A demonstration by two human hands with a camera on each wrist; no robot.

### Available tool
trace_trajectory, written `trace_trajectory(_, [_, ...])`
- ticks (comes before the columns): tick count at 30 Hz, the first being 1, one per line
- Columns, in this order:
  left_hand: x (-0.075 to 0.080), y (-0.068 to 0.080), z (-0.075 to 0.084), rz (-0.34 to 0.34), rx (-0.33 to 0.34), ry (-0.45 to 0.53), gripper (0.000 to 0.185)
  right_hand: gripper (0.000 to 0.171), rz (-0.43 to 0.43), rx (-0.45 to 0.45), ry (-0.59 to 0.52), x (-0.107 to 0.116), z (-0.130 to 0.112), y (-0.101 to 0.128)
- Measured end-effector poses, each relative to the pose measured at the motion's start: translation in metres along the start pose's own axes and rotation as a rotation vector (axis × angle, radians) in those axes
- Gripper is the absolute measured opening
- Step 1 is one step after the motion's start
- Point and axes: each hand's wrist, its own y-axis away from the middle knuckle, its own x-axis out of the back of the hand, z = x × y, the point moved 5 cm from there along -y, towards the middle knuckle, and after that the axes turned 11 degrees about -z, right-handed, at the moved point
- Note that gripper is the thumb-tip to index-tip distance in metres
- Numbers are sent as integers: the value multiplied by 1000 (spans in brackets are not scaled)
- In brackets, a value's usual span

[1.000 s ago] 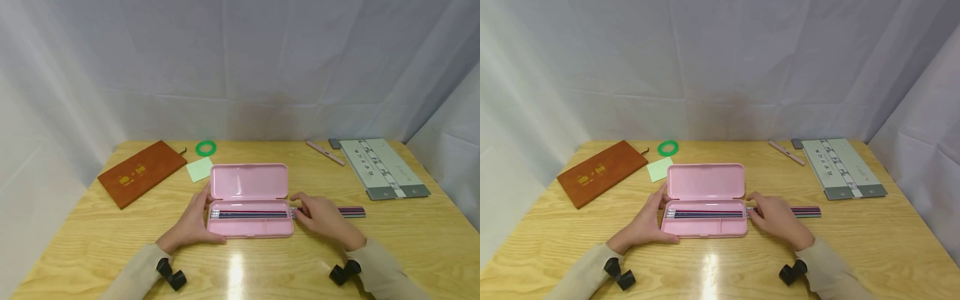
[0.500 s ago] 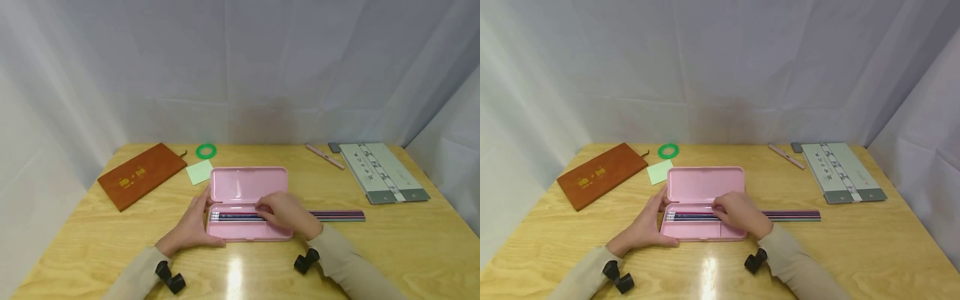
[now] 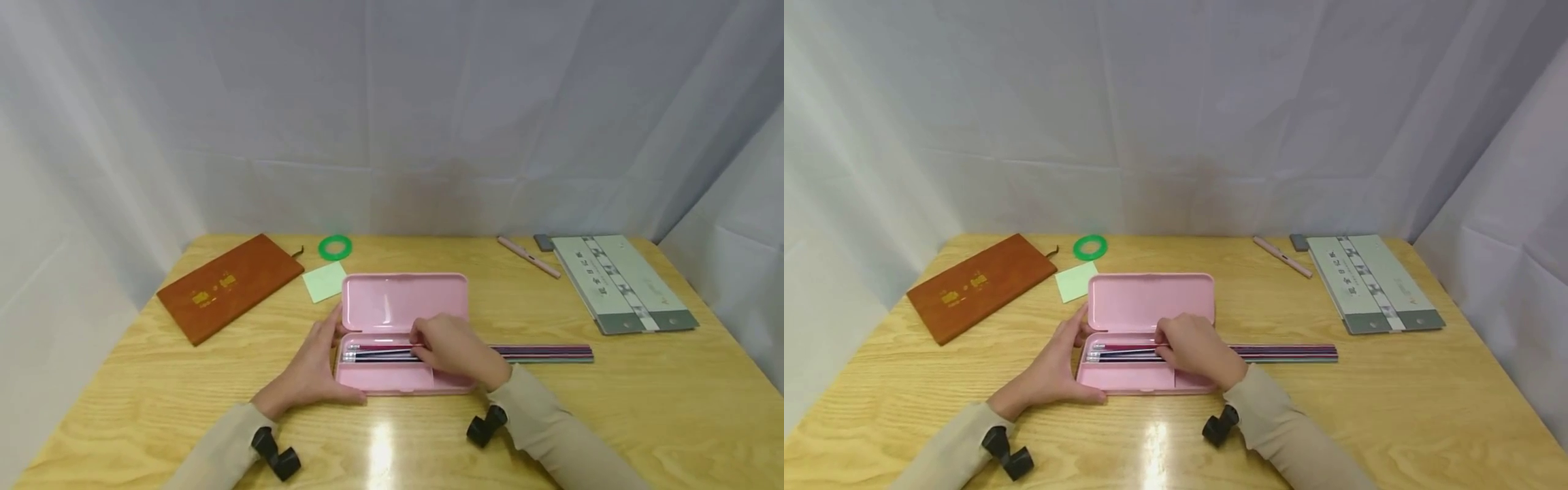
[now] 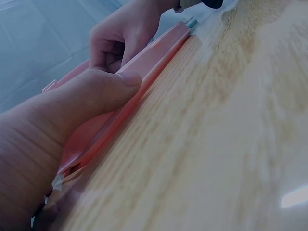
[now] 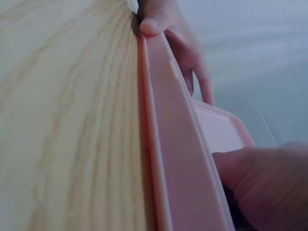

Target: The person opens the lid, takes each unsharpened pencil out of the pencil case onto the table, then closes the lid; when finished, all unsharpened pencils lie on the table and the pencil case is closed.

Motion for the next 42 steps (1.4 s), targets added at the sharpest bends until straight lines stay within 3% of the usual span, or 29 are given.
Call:
trace_trajectory(6, [-3, 0, -2, -14, -7, 6, 149, 8, -3, -5, -64, 3, 1, 9])
trace_trajectory(11, [-1, 2, -1, -16, 3, 0, 149, 6, 68, -23, -110, 20, 11, 33])
trace_trajectory(17, [1, 3, 1, -6, -1, 4, 149, 4, 104, -107, -162, 31, 43, 82])
trace_trajectory(23, [2, 4, 1, 12, -4, -7, 149, 8, 194, -166, -166, 30, 71, 132])
trace_trajectory(30, [1, 2, 1, -6, -2, 0, 148, 9, 165, -250, -200, 23, 100, 181])
trace_trajectory(35, [0, 1, 0, -4, 0, -11, 149, 14, 159, -238, -190, 17, 108, 189])
trace_trajectory(42, [1, 0, -1, -6, -1, -24, 149, 18, 199, -213, -179, 14, 99, 170])
